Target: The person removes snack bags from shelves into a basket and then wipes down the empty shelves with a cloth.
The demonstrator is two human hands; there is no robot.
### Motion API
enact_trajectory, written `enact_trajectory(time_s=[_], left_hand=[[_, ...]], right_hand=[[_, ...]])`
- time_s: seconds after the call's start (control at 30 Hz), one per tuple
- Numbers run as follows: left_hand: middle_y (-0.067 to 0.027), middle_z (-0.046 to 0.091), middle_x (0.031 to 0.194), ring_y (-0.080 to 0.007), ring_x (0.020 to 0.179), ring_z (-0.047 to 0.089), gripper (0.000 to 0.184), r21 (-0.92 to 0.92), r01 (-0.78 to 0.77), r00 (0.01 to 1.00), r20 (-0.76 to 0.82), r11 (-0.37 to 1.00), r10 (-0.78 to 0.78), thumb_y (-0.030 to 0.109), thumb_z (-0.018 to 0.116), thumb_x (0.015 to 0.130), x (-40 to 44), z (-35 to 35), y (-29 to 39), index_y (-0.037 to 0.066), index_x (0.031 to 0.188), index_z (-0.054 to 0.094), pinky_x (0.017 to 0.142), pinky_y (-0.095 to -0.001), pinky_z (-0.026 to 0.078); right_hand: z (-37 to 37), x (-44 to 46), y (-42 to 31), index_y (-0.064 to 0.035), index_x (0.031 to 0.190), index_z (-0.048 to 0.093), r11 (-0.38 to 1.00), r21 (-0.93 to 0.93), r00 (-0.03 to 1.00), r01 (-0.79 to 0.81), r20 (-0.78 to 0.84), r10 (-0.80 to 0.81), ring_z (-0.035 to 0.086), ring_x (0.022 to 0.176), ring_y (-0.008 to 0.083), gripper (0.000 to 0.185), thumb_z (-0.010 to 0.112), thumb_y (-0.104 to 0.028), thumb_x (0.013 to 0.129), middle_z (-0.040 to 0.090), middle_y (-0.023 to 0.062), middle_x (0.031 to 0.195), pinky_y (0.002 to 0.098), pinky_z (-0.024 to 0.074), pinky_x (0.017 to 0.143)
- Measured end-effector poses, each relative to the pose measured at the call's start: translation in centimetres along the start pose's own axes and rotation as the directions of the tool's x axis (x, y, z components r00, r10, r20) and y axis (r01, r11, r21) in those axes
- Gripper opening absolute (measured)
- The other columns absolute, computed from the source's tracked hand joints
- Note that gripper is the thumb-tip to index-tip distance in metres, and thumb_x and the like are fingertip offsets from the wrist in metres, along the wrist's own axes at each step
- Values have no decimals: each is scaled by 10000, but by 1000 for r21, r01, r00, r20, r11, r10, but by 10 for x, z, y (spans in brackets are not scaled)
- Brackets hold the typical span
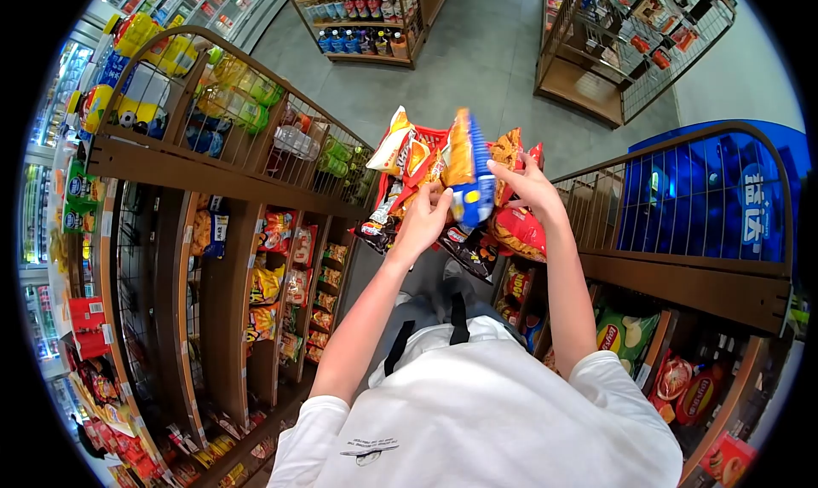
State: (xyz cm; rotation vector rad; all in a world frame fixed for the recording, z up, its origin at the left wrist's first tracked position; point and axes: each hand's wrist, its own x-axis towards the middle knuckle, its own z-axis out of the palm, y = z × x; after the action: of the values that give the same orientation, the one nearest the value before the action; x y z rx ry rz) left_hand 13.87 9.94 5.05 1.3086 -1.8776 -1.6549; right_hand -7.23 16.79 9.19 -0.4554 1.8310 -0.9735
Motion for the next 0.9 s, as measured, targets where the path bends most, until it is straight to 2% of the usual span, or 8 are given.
enact_trajectory(time_s=[0.2,0.27,0.4,0.47,0.53,0.73,0.87,0.9], left_hand=[[-234,626,1142,-259,985,648,541,-83,32,999,44,996,-29,348,553,952,0,7,-6,-84,1269,473,838,-343,508],[-179,631,1138,-200,960,630,504,2,0,996,86,1000,0,330,550,966,-4,8,-2,-57,1283,488,789,-306,517],[-185,640,1140,-216,980,638,489,-12,-47,997,54,999,48,331,552,962,-13,6,-8,-50,1264,513,820,-322,508],[-181,647,1124,-220,985,640,470,-2,-52,998,44,999,52,321,551,962,-21,2,-9,-48,1253,525,828,-325,507],[-178,654,1108,-225,990,642,452,10,-59,998,34,998,58,310,549,962,-31,-4,-8,-45,1242,536,835,-327,506],[-135,664,1023,-184,948,641,374,-7,-87,996,22,996,87,277,551,965,-67,-24,-19,-28,1179,581,767,-315,524],[-129,664,1016,-162,903,640,327,-166,-158,987,-60,973,150,243,569,960,-93,-53,-41,-16,1157,598,741,-295,522],[-87,666,867,-119,779,621,185,-255,-225,968,-171,940,185,98,533,929,-102,-59,-40,-14,1026,643,663,-269,505]], right_hand=[[10,-1,9,48,1461,235,997,-70,1000,12,-25,-14,571,1161,300,1062,781,-495,731,547,249,1285,404,519,869],[10,7,23,23,1460,274,988,-134,993,81,-72,-91,548,1186,269,973,750,-482,778,525,198,1328,403,507,872],[-5,3,40,36,1400,391,988,-114,984,101,-135,-116,592,1109,255,858,736,-469,798,580,205,1248,361,506,868],[-20,-21,47,33,1312,514,982,-160,954,97,-265,-137,577,1161,304,799,734,-510,768,577,268,1244,374,452,970],[-40,-28,83,23,1290,538,977,-188,955,98,-257,-145,589,1140,268,750,720,-505,789,597,238,1230,347,460,950],[-43,-64,87,33,1218,580,977,-26,904,212,-374,-207,613,1050,203,518,662,-366,899,653,167,1127,318,460,935],[2,-78,64,42,1149,607,868,204,849,453,-394,-351,638,941,138,330,625,-213,940,674,94,1030,262,507,837],[17,-82,58,39,1148,607,852,227,852,472,-367,-374,641,932,139,314,622,-196,940,673,91,1030,263,513,830]])
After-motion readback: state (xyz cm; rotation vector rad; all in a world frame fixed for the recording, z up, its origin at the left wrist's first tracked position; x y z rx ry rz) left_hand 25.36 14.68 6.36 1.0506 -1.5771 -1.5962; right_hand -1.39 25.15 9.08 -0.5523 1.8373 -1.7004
